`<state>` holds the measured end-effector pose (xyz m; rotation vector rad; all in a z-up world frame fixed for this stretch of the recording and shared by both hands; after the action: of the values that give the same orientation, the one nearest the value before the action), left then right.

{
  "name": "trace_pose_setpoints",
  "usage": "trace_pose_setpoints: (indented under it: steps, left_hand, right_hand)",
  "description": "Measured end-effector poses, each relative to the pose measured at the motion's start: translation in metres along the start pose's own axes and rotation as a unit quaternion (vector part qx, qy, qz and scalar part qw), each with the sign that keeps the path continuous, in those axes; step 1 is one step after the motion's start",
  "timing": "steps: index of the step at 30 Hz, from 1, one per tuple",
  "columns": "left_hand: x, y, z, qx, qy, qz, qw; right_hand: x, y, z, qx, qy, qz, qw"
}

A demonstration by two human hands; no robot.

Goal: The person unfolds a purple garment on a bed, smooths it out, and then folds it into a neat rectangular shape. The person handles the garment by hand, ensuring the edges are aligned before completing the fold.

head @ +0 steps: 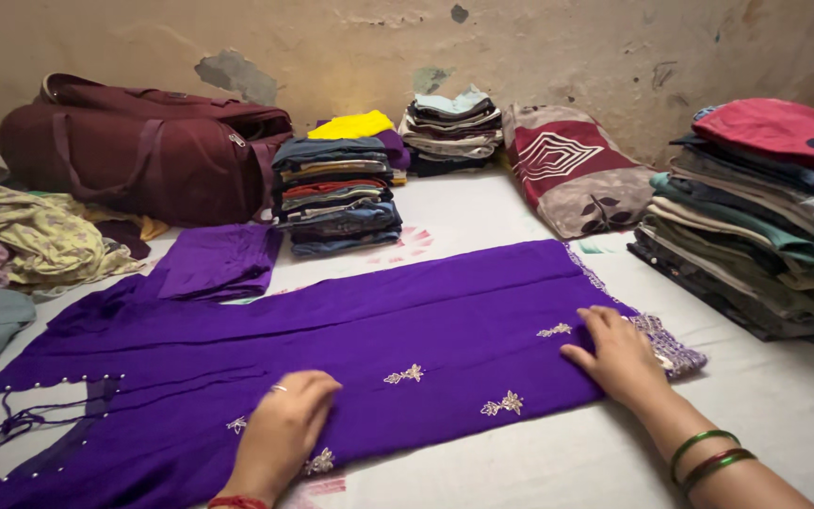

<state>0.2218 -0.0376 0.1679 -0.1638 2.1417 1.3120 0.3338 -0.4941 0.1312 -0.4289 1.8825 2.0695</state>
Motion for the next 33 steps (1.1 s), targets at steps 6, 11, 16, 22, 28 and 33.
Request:
trace_pose_setpoints:
  steps: [6, 11, 16, 22, 28, 33]
  left_hand:
    - [0.003, -0.036, 0.013, -0.017, 0.065, 0.161, 0.985]
    - [0.004, -0.042, 0.017, -0.034, 0.067, 0.181, 0.981]
    - [0.004, -0.043, 0.018, -0.031, 0.066, 0.174, 0.982]
    - [0.003, -0.011, 0.005, 0.001, 0.031, 0.05, 0.998]
    - [0.043, 0.058, 0.031, -0.033, 0.085, -0.059, 0.994]
    - [0.11, 0.119, 0.091, -0.146, 0.132, -0.081, 0.977]
  right_hand:
    - [0.004, -0.024, -0.027, -0.047, 0.05, 0.038, 0.997]
    - [0.009, -0.031, -0.079, -0.083, 0.008, 0.054, 0.995]
    - [0.004, -0.047, -0.081, -0.029, 0.07, 0.02, 0.997]
    - [0.013, -0.012, -0.058, 0.002, 0.029, -0.005, 1.0]
    - [0.044, 0.05, 0.096, -0.137, 0.15, -0.074, 0.976]
    - [0.086, 0.062, 0.251, -0.243, 0.276, -0.028, 0.93]
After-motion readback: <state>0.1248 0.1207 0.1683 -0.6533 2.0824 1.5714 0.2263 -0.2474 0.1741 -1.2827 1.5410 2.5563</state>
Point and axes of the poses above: each hand's wrist, its own x-axis away from the middle knuckle, its own y-axis out of the back of the hand, z = x × y, the point moved 9 cm from there along -x, towards the middle knuckle, and after that the axes turned 5 degrees about x, right-handed, at the moved point
